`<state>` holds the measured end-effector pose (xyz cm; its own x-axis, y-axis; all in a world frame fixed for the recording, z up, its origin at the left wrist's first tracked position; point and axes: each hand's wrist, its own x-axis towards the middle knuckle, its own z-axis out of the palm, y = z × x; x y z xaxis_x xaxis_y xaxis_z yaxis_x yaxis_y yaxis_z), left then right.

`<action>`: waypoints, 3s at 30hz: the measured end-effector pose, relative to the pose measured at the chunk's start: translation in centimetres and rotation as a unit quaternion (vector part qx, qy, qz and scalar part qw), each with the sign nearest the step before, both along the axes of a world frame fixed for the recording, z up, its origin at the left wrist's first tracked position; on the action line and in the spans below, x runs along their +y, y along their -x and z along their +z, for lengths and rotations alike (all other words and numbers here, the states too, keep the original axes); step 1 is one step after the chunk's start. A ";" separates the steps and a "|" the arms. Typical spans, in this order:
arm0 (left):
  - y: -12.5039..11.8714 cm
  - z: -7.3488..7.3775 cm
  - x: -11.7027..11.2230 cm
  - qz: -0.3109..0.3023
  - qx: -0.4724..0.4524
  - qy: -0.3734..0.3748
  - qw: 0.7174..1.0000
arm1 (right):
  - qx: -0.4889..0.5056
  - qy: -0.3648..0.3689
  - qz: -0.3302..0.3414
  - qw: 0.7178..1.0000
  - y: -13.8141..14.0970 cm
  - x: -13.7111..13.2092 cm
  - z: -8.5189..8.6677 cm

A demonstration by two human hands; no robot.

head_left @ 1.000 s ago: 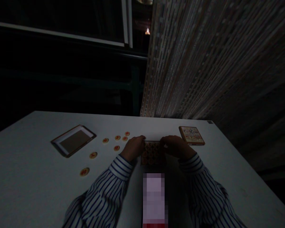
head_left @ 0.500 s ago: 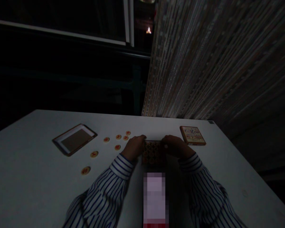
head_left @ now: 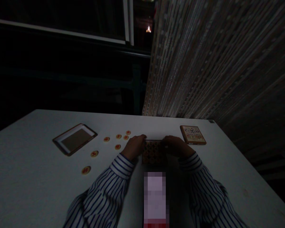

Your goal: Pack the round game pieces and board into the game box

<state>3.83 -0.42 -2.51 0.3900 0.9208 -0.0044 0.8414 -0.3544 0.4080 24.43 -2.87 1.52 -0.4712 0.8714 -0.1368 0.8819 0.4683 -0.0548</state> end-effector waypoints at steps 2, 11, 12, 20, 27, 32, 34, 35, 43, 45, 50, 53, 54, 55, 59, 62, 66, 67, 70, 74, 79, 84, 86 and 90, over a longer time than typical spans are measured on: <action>0.0 -0.1 0.0 -0.011 0.005 -0.013 1.000 | 0.000 0.002 0.000 1.000 0.1 0.0 0.1; 0.0 0.1 -0.2 -0.008 0.018 -0.013 1.000 | -0.004 0.008 0.001 1.000 0.0 0.0 -0.1; 0.0 0.1 -0.2 -0.008 0.019 -0.014 1.000 | -0.005 0.009 0.001 1.000 -0.1 0.0 -0.2; 0.0 0.0 -0.1 -0.005 0.034 -0.014 0.999 | -0.024 0.009 -0.004 1.000 -0.1 0.0 0.1; -0.1 0.1 -0.2 -0.005 0.030 -0.017 0.999 | -0.037 0.017 -0.007 0.999 0.1 0.0 0.2; -0.2 0.4 -0.3 -0.006 0.032 -0.014 0.999 | -0.037 0.018 -0.003 0.999 0.0 0.1 0.0; -0.2 0.4 -0.2 -0.007 0.029 -0.014 0.999 | -0.033 0.021 -0.004 0.999 -0.1 0.1 0.0; -0.2 0.4 -0.2 -0.008 0.028 -0.013 0.999 | -0.029 0.022 -0.002 0.999 -0.1 0.1 0.0; -0.2 0.2 -0.2 -0.002 0.031 -0.016 0.999 | -0.032 0.026 -0.004 0.999 0.1 -0.1 0.4; -0.1 0.3 -0.2 -0.002 0.032 -0.018 0.999 | -0.034 0.024 -0.003 0.999 0.0 -0.1 0.3; -0.1 0.3 -0.2 -0.003 0.030 -0.016 0.999 | -0.035 0.018 -0.002 0.999 -0.1 0.0 0.0; -0.1 0.2 -0.2 -0.003 0.031 -0.017 0.999 | -0.032 0.024 -0.004 0.999 -0.1 0.0 0.1; -0.1 0.1 -0.2 -0.002 0.033 -0.017 0.999 | -0.032 0.028 -0.006 0.999 -0.1 -0.1 0.2; -0.1 0.0 -0.2 -0.002 0.035 -0.016 0.999 | -0.033 0.031 -0.007 0.999 0.0 -0.1 0.3; -0.1 0.1 -0.2 -0.002 0.037 -0.011 0.999 | -0.036 0.031 -0.007 0.999 0.2 -0.1 0.4; -0.1 0.4 -0.3 -0.005 0.039 -0.008 0.999 | -0.037 0.028 -0.007 0.999 0.3 -0.1 0.5; -0.2 0.6 -0.3 -0.003 0.045 -0.008 0.999 | -0.041 0.037 -0.010 0.998 0.2 -0.1 0.6; -0.2 0.5 -0.3 -0.001 0.046 -0.009 0.999 | -0.043 0.039 -0.009 0.998 0.2 -0.1 0.5; -0.1 0.3 -0.3 -0.003 0.044 -0.013 0.999 | -0.033 0.032 -0.005 0.999 0.0 -0.1 0.3; -0.1 0.3 -0.2 -0.006 0.046 -0.013 0.999 | -0.018 0.017 0.000 1.000 -0.1 -0.1 0.0; -0.2 0.7 -0.4 -0.006 0.033 -0.005 0.999 | -0.023 0.009 -0.006 1.000 -0.4 0.2 -0.3; 0.0 0.4 -0.3 -0.005 0.013 -0.004 1.000 | -0.014 0.002 -0.020 1.000 -0.7 0.5 -0.7; 0.1 0.2 -0.1 -0.008 0.004 -0.002 1.000 | -0.022 0.002 -0.029 0.999 -0.8 0.6 -0.9; 0.2 -0.1 0.1 -0.011 -0.005 0.002 1.000 | -0.044 0.002 -0.044 0.998 -0.9 0.8 -1.2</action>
